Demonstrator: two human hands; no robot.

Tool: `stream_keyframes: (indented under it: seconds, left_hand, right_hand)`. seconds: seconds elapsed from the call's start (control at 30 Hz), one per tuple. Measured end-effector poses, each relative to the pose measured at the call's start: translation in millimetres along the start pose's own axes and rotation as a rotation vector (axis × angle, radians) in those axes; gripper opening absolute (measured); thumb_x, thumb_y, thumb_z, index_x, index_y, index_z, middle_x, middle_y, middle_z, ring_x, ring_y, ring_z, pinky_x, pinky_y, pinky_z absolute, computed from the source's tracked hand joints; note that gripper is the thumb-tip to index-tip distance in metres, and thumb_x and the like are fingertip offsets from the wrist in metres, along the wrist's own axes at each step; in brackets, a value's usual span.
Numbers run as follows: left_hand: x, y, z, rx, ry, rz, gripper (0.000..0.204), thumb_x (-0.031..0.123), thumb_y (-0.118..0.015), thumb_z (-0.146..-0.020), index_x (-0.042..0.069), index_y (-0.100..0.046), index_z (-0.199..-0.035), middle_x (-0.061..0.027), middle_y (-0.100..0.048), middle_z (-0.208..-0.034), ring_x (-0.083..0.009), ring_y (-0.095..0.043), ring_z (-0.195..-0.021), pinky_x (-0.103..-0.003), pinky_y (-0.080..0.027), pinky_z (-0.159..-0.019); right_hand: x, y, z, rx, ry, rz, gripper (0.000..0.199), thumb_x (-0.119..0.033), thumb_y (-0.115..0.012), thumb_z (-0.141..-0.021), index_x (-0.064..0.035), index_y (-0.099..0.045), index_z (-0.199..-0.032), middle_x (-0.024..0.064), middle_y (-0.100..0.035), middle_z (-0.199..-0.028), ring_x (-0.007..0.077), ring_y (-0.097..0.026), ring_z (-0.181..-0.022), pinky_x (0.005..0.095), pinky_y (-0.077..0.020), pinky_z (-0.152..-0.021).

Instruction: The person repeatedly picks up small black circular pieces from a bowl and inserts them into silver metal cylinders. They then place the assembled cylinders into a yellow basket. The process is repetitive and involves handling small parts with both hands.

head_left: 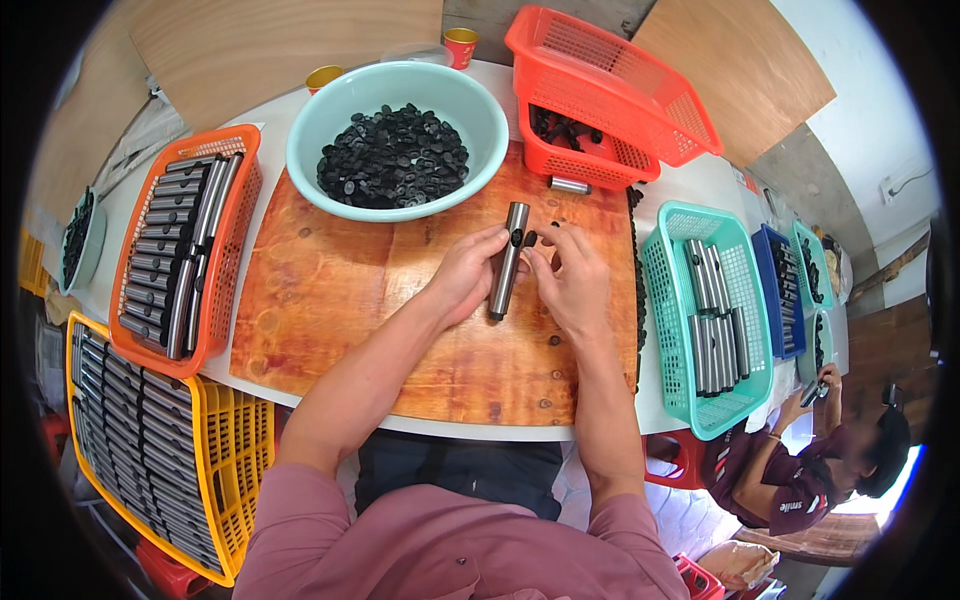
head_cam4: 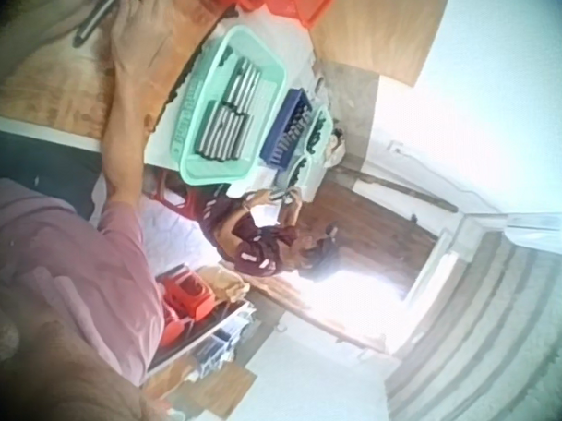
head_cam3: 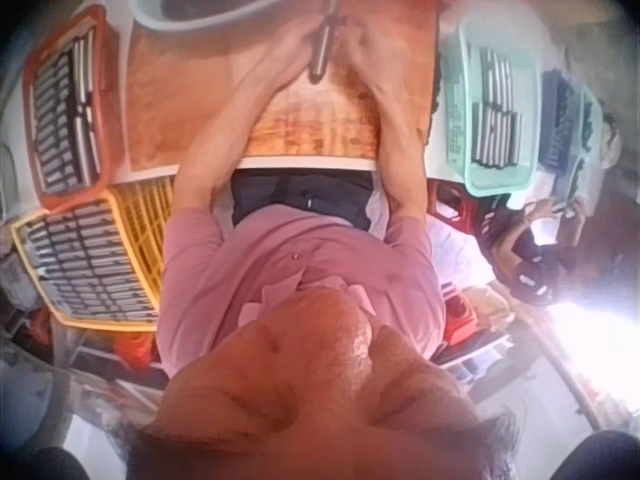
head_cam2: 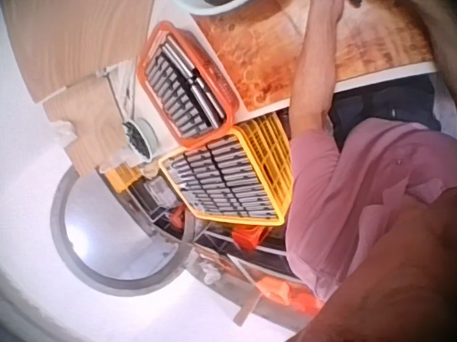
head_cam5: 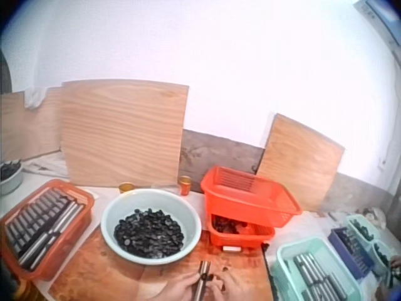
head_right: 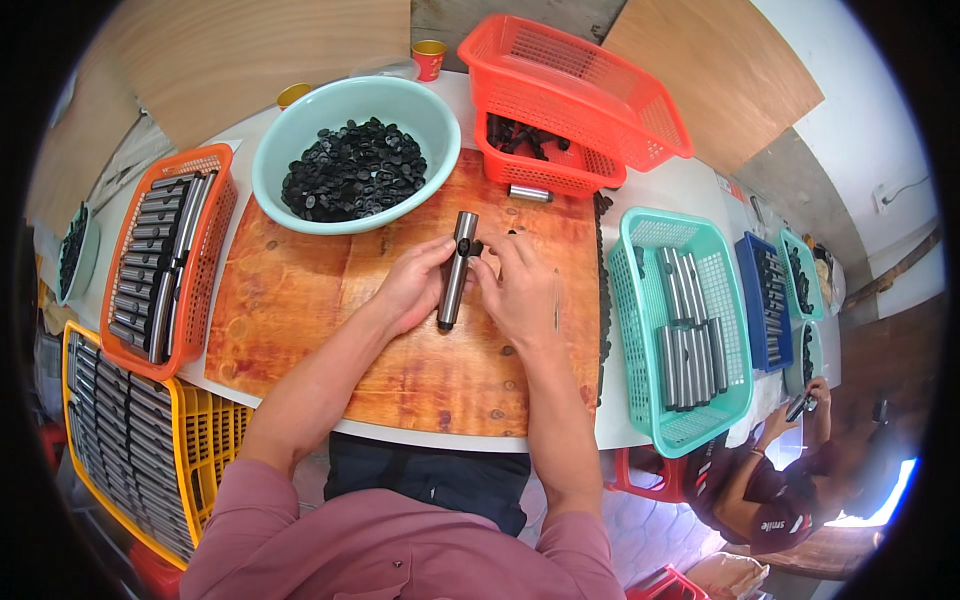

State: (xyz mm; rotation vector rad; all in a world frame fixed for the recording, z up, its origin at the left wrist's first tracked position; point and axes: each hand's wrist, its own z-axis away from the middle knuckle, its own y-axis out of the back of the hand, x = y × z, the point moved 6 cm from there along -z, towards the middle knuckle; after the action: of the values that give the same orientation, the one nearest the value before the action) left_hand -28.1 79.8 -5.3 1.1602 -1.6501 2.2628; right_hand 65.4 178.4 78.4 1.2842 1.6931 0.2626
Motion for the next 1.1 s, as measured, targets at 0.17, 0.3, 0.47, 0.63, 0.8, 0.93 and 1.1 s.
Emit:
stream_keyframes:
  seconds: [0.17,0.3,0.47,0.63,0.8,0.93,1.1]
  left_hand:
    - [-3.1,-2.2,-0.2,-0.007,-0.003,-0.022,0.033,0.017,-0.048,-0.108,0.002,-0.054,-0.137,-0.008,-0.066,-0.117,-0.0169,-0.066,-0.101,-0.036,-0.058,-0.086]
    - [-1.0,-4.9,2.0,-0.013,0.006,-0.038,0.034,0.017,-0.049,-0.108,0.002,-0.055,-0.138,-0.0071,-0.066,-0.117,-0.0163,-0.066,-0.101,-0.036,-0.058,-0.087]
    - [-2.2,-6.0,2.5,-0.011,0.003,-0.044,0.034,0.019,-0.05,-0.108,0.003,-0.056,-0.137,-0.0064,-0.066,-0.115,-0.0157,-0.066,-0.101,-0.035,-0.058,-0.086]
    - [0.3,-8.0,6.9,-0.019,0.003,-0.101,0.032,0.023,-0.052,-0.108,0.003,-0.059,-0.132,-0.005,-0.067,-0.108,-0.0136,-0.066,-0.093,-0.03,-0.056,-0.079]
    - [-1.1,-6.4,9.4,0.032,0.043,-0.143,0.03,0.026,-0.05,-0.107,0.001,-0.062,-0.12,-0.0055,-0.066,-0.096,-0.0125,-0.064,-0.079,-0.027,-0.054,-0.071]
    - [-5.8,-16.8,13.8,0.016,0.143,-0.175,0.029,0.03,-0.042,-0.106,0.007,-0.06,-0.107,-0.0049,-0.063,-0.09,-0.0143,-0.061,-0.068,-0.028,-0.05,-0.057]
    - [-13.4,-14.7,15.1,0.035,0.23,-0.248,0.031,0.034,-0.042,-0.108,0.007,-0.058,-0.107,-0.0045,-0.063,-0.084,-0.014,-0.06,-0.062,-0.029,-0.049,-0.052]
  right_hand:
    - [-11.5,0.4,2.5,0.035,0.216,0.116,0.027,-0.011,-0.08,-0.082,-0.007,-0.072,-0.107,0.0089,-0.068,-0.091,0.0258,-0.068,-0.071,0.0366,-0.054,-0.059]
    - [-11.3,0.1,3.5,0.047,0.244,0.185,0.026,-0.011,-0.08,-0.081,-0.0078,-0.072,-0.106,0.0075,-0.068,-0.089,0.0264,-0.068,-0.071,0.0368,-0.0539,-0.06]
    - [-15.9,1.2,4.6,0.071,0.286,0.241,0.025,-0.01,-0.079,-0.081,-0.0076,-0.073,-0.105,0.0066,-0.067,-0.089,0.0251,-0.068,-0.07,0.0366,-0.0535,-0.059]
    - [-17.5,-1.6,5.8,0.07,0.27,0.2,0.028,-0.011,-0.078,-0.082,-0.0084,-0.071,-0.109,0.0071,-0.066,-0.089,0.0261,-0.067,-0.072,0.0371,-0.0536,-0.062]
    - [3.8,-7.1,7.7,0.04,-0.025,-0.23,0.034,-0.01,-0.076,-0.085,-0.0076,-0.07,-0.119,0.0075,-0.068,-0.093,0.019,-0.066,-0.075,0.0328,-0.0533,-0.063]
    - [32.1,-15.6,7.5,0.002,-0.399,-0.594,0.033,-0.011,-0.073,-0.091,-0.0016,-0.068,-0.122,0.0072,-0.069,-0.096,0.0128,-0.064,-0.08,0.0286,-0.0526,-0.064]
    - [41.1,-28.7,10.9,-0.11,-0.61,-0.881,0.036,-0.012,-0.072,-0.094,0.0055,-0.064,-0.124,0.0081,-0.069,-0.098,0.0117,-0.063,-0.086,0.0265,-0.0528,-0.072]
